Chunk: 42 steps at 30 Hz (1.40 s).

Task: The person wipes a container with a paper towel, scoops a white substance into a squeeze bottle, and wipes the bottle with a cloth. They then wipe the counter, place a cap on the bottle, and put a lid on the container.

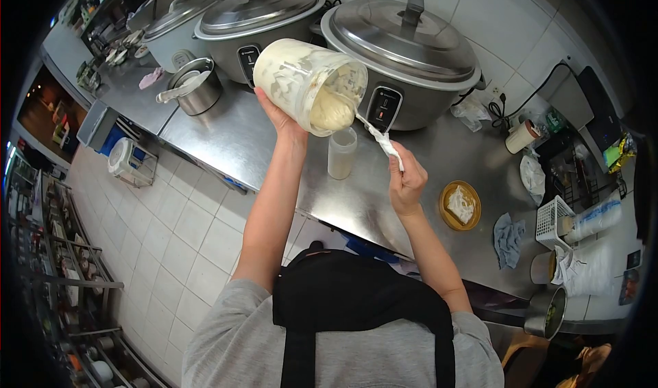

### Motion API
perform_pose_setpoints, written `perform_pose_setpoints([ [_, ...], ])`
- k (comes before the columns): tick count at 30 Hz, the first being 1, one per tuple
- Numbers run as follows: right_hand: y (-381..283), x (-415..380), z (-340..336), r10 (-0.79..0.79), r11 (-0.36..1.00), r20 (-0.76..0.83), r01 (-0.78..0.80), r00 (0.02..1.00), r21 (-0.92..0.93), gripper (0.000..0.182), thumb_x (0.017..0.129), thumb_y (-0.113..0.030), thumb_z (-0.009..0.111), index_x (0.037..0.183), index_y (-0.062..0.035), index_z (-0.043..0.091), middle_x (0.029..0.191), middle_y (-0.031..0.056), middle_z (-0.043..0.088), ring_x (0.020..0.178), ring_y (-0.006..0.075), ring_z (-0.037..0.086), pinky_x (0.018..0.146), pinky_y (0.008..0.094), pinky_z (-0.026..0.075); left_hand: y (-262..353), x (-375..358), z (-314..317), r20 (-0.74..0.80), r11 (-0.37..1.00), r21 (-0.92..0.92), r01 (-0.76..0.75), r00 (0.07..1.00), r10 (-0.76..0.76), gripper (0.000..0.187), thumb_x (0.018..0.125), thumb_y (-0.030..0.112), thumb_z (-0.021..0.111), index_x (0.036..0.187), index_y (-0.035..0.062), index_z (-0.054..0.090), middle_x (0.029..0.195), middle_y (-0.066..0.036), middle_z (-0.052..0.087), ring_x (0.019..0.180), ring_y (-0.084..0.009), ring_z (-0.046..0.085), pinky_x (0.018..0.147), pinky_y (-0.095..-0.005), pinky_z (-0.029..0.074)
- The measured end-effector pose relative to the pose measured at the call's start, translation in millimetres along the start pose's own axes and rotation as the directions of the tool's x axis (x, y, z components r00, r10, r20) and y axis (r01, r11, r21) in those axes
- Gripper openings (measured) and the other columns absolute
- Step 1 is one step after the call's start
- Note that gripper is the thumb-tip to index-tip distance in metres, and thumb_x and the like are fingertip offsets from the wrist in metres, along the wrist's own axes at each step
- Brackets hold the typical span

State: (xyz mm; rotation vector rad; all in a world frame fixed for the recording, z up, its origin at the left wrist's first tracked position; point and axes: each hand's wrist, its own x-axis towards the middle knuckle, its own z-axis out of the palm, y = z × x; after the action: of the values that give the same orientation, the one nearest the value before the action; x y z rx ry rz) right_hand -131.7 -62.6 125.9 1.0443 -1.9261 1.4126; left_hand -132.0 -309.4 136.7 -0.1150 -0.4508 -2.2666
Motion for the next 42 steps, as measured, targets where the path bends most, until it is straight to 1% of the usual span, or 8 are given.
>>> perform_pose_setpoints([
  [6, -1, -4, -1, 0.028, 1.0, 0.002, -0.028, 1.0, 0.01, 0.017, 0.082, -0.004, 0.059, 0.099, -0.0007, 0.061, 0.076, 0.0131, 0.061, 0.058, 0.0243, 0.057, 0.055, 0.0314, 0.043, 0, 0, 7, 0.023, 0.999, -0.004, 0.036, 0.999, -0.036, 0.077, 0.078, 0.067, 0.049, 0.13, 0.01, 0.043, 0.126, -0.009, 0.05, 0.114, -0.0279, 0.049, 0.095, -0.0429, 0.043],
  [8, -2, -6, -2, 0.053, 0.999, 0.023, -0.053, 0.998, 0.001, 0.017, 0.082, -0.004, 0.059, 0.099, -0.0005, 0.061, 0.076, 0.0133, 0.061, 0.058, 0.0246, 0.056, 0.055, 0.0314, 0.043, 0, -1, 12, 0.003, 0.998, 0.062, 0.004, 1.0, -0.004, 0.077, 0.078, 0.067, 0.048, 0.13, 0.0099, 0.043, 0.126, -0.009, 0.05, 0.113, -0.0279, 0.049, 0.095, -0.0428, 0.043],
  [17, -5, -9, -3, 0.016, 1.0, 0.002, -0.016, 1.0, 0.027, 0.018, 0.081, -0.003, 0.059, 0.099, -0.0006, 0.061, 0.075, 0.0131, 0.061, 0.059, 0.0254, 0.057, 0.055, 0.0317, 0.043, -4, 2, 13, 0.009, 0.999, 0.036, 0.002, 1.0, -0.002, 0.076, 0.078, 0.066, 0.049, 0.13, 0.01, 0.043, 0.126, -0.009, 0.05, 0.113, -0.0276, 0.049, 0.095, -0.0423, 0.043],
  [27, 1, 0, -2, -0.071, 0.996, -0.033, 0.069, 0.997, -0.064, 0.019, 0.08, -0.002, 0.06, 0.099, -0.0017, 0.062, 0.072, 0.0115, 0.059, 0.056, 0.0243, 0.054, 0.052, 0.0316, 0.041, -7, 5, 10, 0.015, 1.0, 0.028, 0.008, 1.0, -0.008, 0.076, 0.078, 0.067, 0.049, 0.129, 0.0098, 0.044, 0.125, -0.009, 0.05, 0.113, -0.0272, 0.05, 0.094, -0.0419, 0.043],
  [29, -2, -2, -2, -0.104, 0.992, -0.046, 0.101, 0.994, -0.07, 0.02, 0.08, -0.002, 0.06, 0.099, -0.0017, 0.062, 0.07, 0.0111, 0.058, 0.055, 0.0243, 0.054, 0.052, 0.0318, 0.041, -7, 4, 13, -0.01, 0.997, 0.08, -0.006, 1.0, 0.007, 0.076, 0.08, 0.068, 0.043, 0.131, 0.0111, 0.043, 0.129, -0.009, 0.049, 0.115, -0.0283, 0.049, 0.096, -0.0429, 0.042],
  [34, -3, 2, -5, -0.024, 0.998, -0.039, 0.022, 0.999, -0.053, 0.021, 0.078, -0.002, 0.061, 0.099, -0.002, 0.062, 0.069, 0.0109, 0.057, 0.055, 0.0244, 0.053, 0.052, 0.032, 0.041, -7, 2, 16, -0.009, 0.998, 0.055, 0.025, 1.0, -0.025, 0.076, 0.081, 0.068, 0.042, 0.131, 0.0109, 0.042, 0.129, -0.009, 0.049, 0.115, -0.028, 0.048, 0.097, -0.0424, 0.041],
  [37, -4, -5, -3, -0.092, 0.994, -0.016, 0.091, 0.996, -0.066, 0.02, 0.079, -0.002, 0.061, 0.099, -0.0021, 0.062, 0.069, 0.011, 0.057, 0.055, 0.0242, 0.053, 0.052, 0.0321, 0.041, -6, 2, 19, 0.006, 0.997, 0.071, 0.009, 1.0, -0.01, 0.076, 0.081, 0.068, 0.042, 0.131, 0.0107, 0.042, 0.129, -0.009, 0.048, 0.116, -0.0278, 0.048, 0.097, -0.0421, 0.041],
  [42, -4, -2, -5, -0.051, 0.998, -0.036, 0.05, 0.998, -0.047, 0.021, 0.078, -0.002, 0.06, 0.1, -0.0023, 0.062, 0.069, 0.0112, 0.056, 0.055, 0.0239, 0.053, 0.052, 0.0319, 0.04, -7, 4, 15, 0.025, 0.995, 0.101, -0.006, 1.0, 0.004, 0.077, 0.08, 0.068, 0.042, 0.132, 0.0104, 0.041, 0.129, -0.009, 0.048, 0.116, -0.0277, 0.048, 0.097, -0.0419, 0.041],
])
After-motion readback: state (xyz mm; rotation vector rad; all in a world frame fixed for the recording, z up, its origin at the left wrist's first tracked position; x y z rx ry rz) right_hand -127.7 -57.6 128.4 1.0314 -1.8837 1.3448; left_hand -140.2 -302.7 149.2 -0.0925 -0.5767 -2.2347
